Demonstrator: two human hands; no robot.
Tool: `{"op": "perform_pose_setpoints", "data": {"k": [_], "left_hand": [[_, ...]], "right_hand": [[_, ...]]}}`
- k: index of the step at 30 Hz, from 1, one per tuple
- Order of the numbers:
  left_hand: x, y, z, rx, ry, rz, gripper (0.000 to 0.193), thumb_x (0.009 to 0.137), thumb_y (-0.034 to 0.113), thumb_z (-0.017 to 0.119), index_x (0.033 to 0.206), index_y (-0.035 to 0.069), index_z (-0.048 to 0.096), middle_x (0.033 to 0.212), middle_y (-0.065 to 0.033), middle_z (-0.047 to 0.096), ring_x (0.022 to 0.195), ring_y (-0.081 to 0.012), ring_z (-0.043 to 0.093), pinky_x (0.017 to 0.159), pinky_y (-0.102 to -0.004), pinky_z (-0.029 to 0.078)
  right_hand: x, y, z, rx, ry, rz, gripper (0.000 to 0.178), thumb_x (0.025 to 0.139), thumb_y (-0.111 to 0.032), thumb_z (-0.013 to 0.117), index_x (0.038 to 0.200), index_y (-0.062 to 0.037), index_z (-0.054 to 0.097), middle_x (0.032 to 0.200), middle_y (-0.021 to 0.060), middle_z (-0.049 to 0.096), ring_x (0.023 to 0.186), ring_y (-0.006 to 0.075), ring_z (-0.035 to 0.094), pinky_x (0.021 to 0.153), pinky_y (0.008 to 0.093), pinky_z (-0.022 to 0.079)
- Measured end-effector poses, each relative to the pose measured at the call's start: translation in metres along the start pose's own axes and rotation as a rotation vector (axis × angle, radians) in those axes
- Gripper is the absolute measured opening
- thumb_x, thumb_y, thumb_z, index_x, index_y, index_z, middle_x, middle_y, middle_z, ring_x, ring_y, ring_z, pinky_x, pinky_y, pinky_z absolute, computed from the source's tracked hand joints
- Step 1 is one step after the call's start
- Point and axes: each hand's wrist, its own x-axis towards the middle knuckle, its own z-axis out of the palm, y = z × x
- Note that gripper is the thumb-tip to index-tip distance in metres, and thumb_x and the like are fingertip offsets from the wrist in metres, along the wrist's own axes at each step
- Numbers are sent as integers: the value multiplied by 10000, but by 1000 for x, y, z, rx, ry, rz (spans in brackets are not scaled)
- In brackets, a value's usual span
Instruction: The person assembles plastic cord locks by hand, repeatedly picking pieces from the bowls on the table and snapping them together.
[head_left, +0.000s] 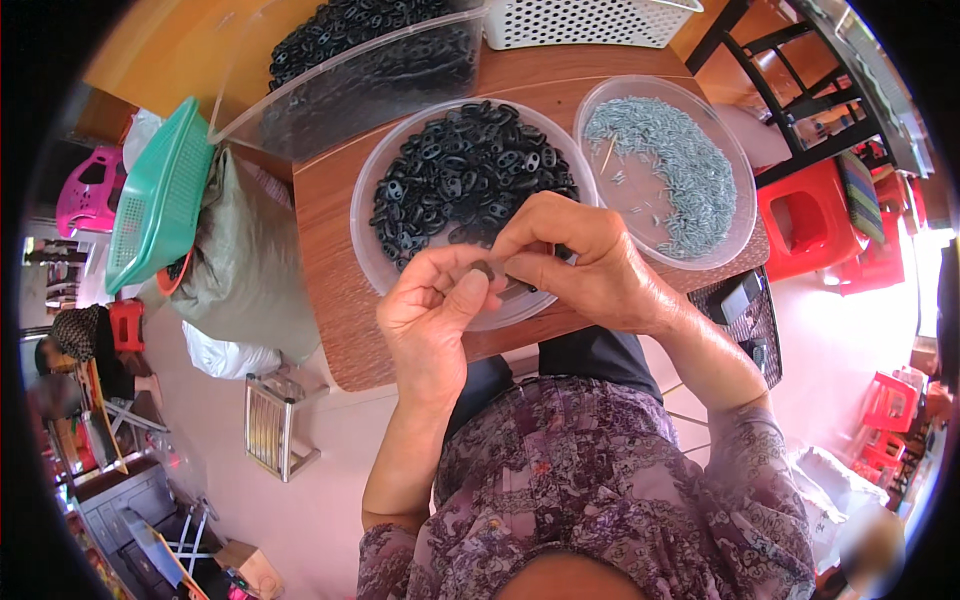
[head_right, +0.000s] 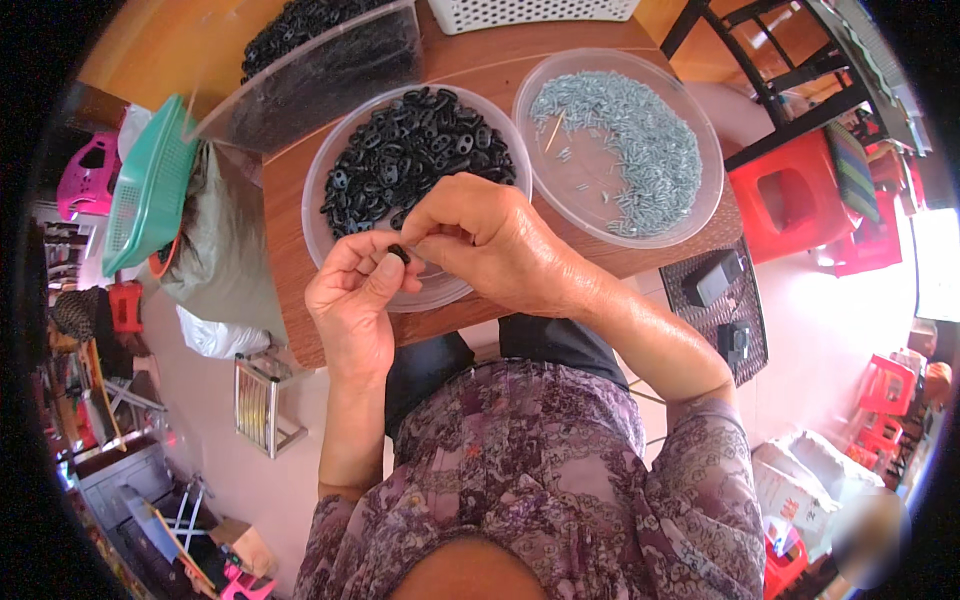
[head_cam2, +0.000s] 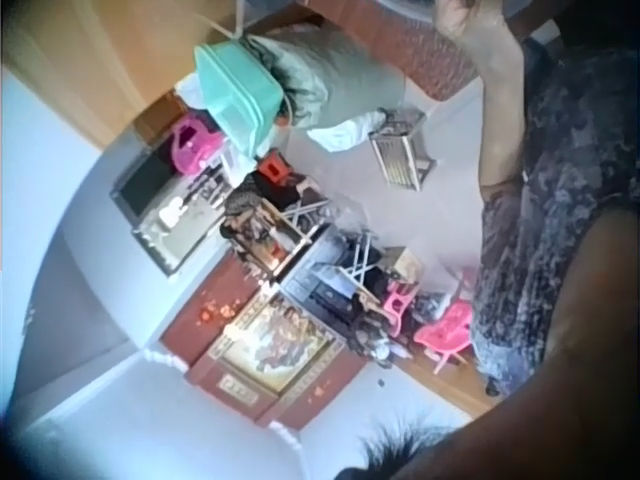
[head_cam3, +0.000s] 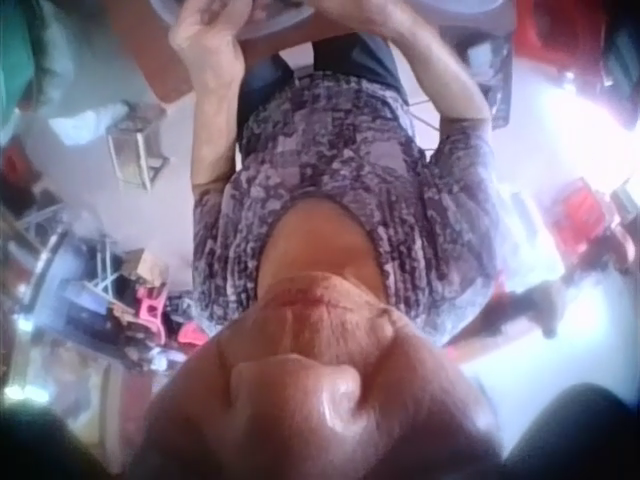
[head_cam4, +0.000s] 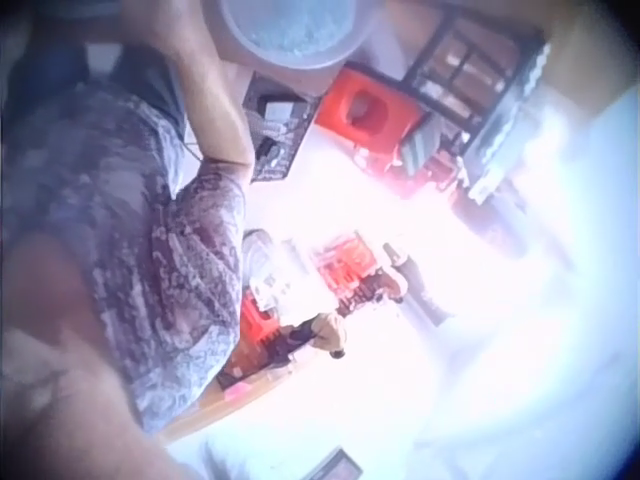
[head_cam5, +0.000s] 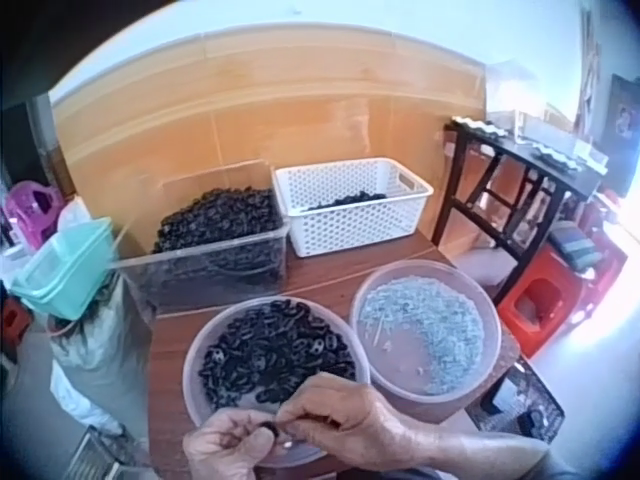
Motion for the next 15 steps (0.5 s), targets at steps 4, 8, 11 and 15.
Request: {"op": "perform_pose_setpoints", "data": {"k": [4, 8, 11, 15], "left_hand": [[-4, 1, -4, 40, 35, 33, 200, 809, 60, 638, 974, -42, 586, 847, -83, 629, 720, -119, 599, 644, -209, 486], [-9, 3, -1, 74, 62, 55, 204, 816, 46, 629, 993, -45, 584, 839, -79, 630, 717, -111, 592, 640, -201, 478], [-8, 4, -2, 125, 53, 69, 209, 821, 35, 620, 1010, -46, 583, 849, -77, 629, 716, -106, 589, 637, -196, 472], [-9, 3, -1, 127, 64, 47, 175, 834, 59, 612, 973, -41, 578, 856, -68, 619, 705, -99, 576, 631, -195, 468]], "right_hand": [[-2, -2, 7, 139, -29, 179, 88, 784, 4, 603, 871, 0, 601, 798, 51, 586, 706, 89, 571, 617, 235, 454], [-9, -4, 13, 378, 38, 382, 151, 803, 15, 602, 952, 30, 580, 873, 39, 594, 804, 98, 582, 719, 227, 468], [-9, 2, 15, 365, 73, 371, 174, 801, 22, 601, 971, 41, 569, 885, 53, 595, 811, 114, 595, 742, 238, 482], [-11, 0, 18, 365, 103, 370, 184, 797, 32, 600, 978, 43, 568, 883, 60, 597, 804, 120, 598, 750, 246, 488]]}}
